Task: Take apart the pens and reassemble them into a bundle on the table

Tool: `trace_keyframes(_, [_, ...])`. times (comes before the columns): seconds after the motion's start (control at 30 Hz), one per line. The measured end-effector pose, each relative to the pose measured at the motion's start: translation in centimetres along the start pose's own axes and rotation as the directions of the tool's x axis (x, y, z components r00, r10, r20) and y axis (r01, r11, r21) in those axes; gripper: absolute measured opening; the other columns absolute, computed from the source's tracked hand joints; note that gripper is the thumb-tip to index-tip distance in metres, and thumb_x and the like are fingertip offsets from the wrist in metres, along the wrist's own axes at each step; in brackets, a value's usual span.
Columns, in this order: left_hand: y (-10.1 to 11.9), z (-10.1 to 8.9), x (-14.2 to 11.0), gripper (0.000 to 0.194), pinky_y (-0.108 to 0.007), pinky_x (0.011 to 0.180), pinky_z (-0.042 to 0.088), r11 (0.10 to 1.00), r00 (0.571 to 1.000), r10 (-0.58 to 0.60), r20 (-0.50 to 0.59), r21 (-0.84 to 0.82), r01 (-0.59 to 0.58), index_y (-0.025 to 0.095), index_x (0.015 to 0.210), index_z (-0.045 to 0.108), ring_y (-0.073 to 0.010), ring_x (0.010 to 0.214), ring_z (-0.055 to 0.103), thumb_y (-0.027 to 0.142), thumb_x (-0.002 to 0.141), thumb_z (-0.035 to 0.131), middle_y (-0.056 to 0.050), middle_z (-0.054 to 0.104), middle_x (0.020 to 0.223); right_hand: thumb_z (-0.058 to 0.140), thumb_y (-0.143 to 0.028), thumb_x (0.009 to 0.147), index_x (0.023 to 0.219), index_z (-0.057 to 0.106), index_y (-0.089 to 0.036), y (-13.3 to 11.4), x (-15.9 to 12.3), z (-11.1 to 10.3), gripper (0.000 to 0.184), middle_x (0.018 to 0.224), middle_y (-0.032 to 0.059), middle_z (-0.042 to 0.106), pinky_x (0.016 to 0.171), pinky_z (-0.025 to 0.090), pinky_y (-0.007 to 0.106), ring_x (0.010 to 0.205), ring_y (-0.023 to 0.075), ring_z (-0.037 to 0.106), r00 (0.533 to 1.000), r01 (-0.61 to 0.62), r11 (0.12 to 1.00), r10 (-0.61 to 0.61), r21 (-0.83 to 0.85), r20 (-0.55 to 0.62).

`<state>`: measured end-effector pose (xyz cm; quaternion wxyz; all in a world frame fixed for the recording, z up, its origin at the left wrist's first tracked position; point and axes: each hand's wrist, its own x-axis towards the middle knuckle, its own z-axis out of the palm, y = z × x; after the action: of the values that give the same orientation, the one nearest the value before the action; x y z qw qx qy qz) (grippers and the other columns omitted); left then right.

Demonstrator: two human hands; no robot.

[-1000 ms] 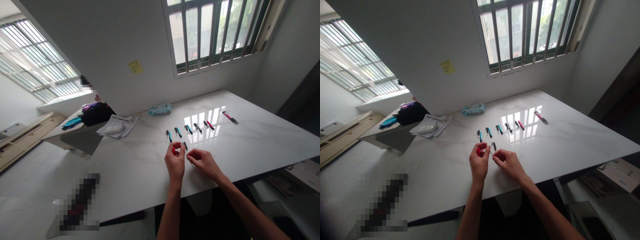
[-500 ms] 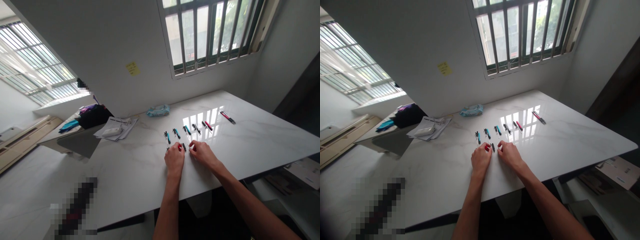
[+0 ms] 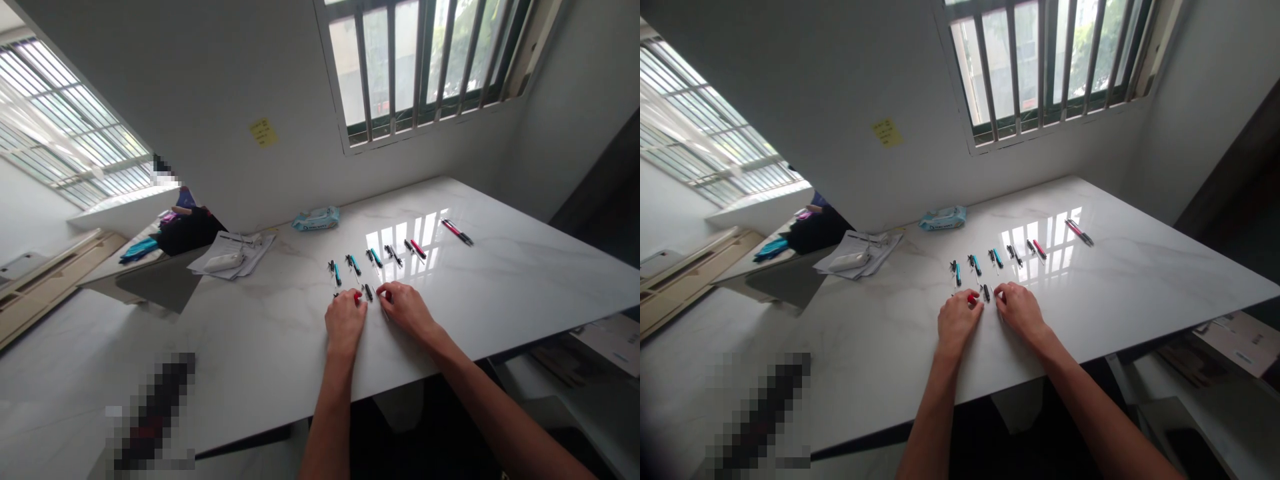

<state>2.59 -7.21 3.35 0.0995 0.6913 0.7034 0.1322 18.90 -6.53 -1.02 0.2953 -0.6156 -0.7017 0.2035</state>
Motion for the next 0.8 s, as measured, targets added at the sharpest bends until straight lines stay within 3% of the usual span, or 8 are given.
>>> trace_keyframes(0.57, [0.9, 0.7, 1.2, 0.017, -0.034, 0.081, 0.050, 0.998, 1.000, -0.001, -0.027, 0.056, 0.002, 0.024, 0.104, 0.077, -0.0265, 0.092, 0.072, 0.028, 0.097, 0.063, -0.012, 0.077, 0.104, 0.058, -0.024, 0.097, 0.108, 0.078, -0.024, -0.9, 0.0, 0.2, 0.023, 0.093, 0.0050, 0.075, 0.075, 0.044, 0.029, 0.083, 0.0204, 0.068, 0.999, 0.031, 0.999, -0.031, -0.036, 0.016])
trace_keyframes(0.7, [1.0, 0.0, 0.5, 0.022, -0.034, 0.089, 0.051, 0.987, 0.994, 0.074, -0.082, -0.138, -0.085, 0.022, 0.115, 0.074, -0.0251, 0.099, 0.070, 0.027, 0.094, 0.067, -0.011, 0.073, 0.110, 0.056, -0.024, 0.098, 0.106, 0.078, -0.024, -1.0, 0.0, 0.1, 0.023, 0.092, 0.0055, 0.075, 0.073, 0.044, 0.029, 0.083, 0.0200, 0.068, 0.999, 0.027, 0.999, -0.026, -0.045, 0.024])
trace_keyframes(0.8, [1.1, -1.2, -0.7, 0.036, -0.034, 0.094, 0.051, 0.900, 0.972, 0.118, -0.201, -0.392, -0.190, 0.025, 0.133, 0.065, -0.0216, 0.101, 0.067, 0.035, 0.099, 0.062, -0.010, 0.067, 0.123, 0.056, -0.026, 0.099, 0.103, 0.078, -0.024, -0.9, -0.1, 0.2, 0.023, 0.089, 0.0053, 0.074, 0.072, 0.044, 0.029, 0.080, 0.0198, 0.067, 0.999, 0.038, 0.998, -0.037, -0.048, 0.014])
